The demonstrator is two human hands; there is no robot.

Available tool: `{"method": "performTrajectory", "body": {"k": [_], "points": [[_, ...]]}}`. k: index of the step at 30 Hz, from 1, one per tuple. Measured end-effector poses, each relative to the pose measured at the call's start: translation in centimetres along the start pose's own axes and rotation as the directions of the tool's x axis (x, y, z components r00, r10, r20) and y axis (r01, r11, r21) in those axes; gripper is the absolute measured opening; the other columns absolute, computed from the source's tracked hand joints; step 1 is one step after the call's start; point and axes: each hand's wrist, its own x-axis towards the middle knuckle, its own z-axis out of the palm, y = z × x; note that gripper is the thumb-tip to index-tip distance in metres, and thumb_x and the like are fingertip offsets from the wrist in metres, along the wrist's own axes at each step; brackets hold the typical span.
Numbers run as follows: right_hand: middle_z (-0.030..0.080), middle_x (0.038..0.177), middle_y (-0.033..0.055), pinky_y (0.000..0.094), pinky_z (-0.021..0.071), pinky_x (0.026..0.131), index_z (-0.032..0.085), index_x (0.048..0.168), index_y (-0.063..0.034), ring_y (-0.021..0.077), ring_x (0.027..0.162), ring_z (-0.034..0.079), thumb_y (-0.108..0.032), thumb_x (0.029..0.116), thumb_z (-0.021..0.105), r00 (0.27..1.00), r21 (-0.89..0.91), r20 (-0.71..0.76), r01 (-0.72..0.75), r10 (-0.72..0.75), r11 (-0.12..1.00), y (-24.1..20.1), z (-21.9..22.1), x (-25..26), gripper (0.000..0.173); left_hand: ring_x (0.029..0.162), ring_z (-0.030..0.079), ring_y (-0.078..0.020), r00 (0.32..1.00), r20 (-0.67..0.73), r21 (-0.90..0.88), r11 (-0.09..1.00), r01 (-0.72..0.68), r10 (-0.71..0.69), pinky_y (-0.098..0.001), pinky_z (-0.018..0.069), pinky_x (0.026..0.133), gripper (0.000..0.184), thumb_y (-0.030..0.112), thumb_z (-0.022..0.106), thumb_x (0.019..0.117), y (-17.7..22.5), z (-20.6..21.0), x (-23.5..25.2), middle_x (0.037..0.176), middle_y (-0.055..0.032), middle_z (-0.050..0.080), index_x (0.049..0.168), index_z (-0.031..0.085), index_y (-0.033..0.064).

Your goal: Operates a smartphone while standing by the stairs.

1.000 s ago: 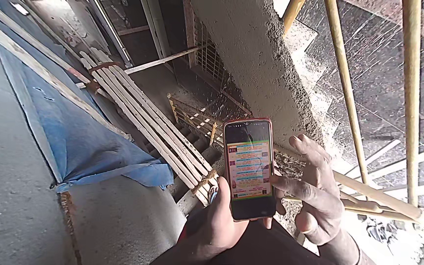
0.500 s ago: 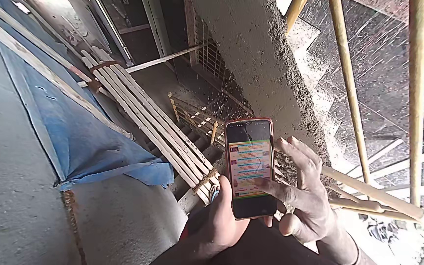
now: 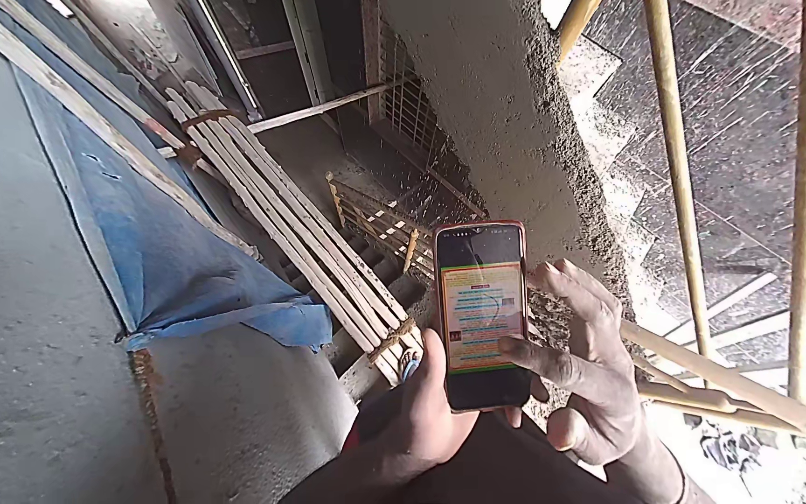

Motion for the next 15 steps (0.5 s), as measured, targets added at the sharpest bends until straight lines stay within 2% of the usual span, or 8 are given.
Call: {"method": "performTrajectory", "body": {"k": [3, 8, 11, 15], "points": [[0.037, 0.162, 0.0071, 0.0536, 0.0198, 0.125, 0.07, 0.125, -0.0344, 0.031, 0.154, 0.021, -0.071, 0.0996, 0.034, 1.0, 0.0, 0.005, -0.01, 0.01, 1.0, 0.02, -0.08, -0.01, 0.058, 0.116, 0.067, -0.0243, 1.0, 0.001, 0.003, 1.0, -0.003, 0.003, -0.0397, 0.0601, 0.088, 0.058, 0.056, 0.042, 0.1047, 0.03, -0.09, 0.07, 0.134, -0.0132, 0.063, 0.144, 0.051, 0.014], [0.038, 0.161, 0.007, 0.0547, 0.0198, 0.125, 0.071, 0.122, -0.0334, 0.0319, 0.154, 0.022, -0.071, 0.0997, 0.035, 1.0, 0.005, 0.0, -0.012, 0.012, 1.0, 0.02, 0.04, -0.09, 0.057, 0.116, 0.066, -0.0242, 1.0, -0.011, 0.002, 1.0, -0.006, 0.006, -0.0408, 0.0588, 0.09, 0.057, 0.055, 0.041, 0.105, 0.08, -0.2, 0.04, 0.133, -0.013, 0.063, 0.144, 0.052, 0.014], [0.039, 0.16, 0.0073, 0.0543, 0.0198, 0.125, 0.072, 0.121, -0.0325, 0.0322, 0.154, 0.022, -0.07, 0.1001, 0.035, 1.0, 0.01, 0.002, -0.01, 0.01, 1.0, -0.03, 0.02, -0.1, 0.056, 0.114, 0.067, -0.0244, 1.0, -0.018, 0.006, 1.0, -0.003, 0.003, -0.0402, 0.0598, 0.087, 0.058, 0.056, 0.041, 0.1045, 0.14, -0.17, 0.13, 0.132, -0.0135, 0.064, 0.143, 0.052, 0.0139], [0.039, 0.161, 0.0065, 0.0552, 0.0192, 0.125, 0.073, 0.117, -0.0325, 0.0321, 0.154, 0.021, -0.07, 0.1001, 0.036, 1.0, 0.027, 0.005, 0.002, -0.002, 1.0, 0.0, 0.02, -0.08, 0.055, 0.115, 0.067, -0.0246, 0.999, -0.039, -0.001, 1.0, 0.0, 0.0, -0.0408, 0.0595, 0.088, 0.058, 0.056, 0.042, 0.1041, 0.2, -0.07, 0.12, 0.132, -0.013, 0.064, 0.143, 0.052, 0.0141]]}}
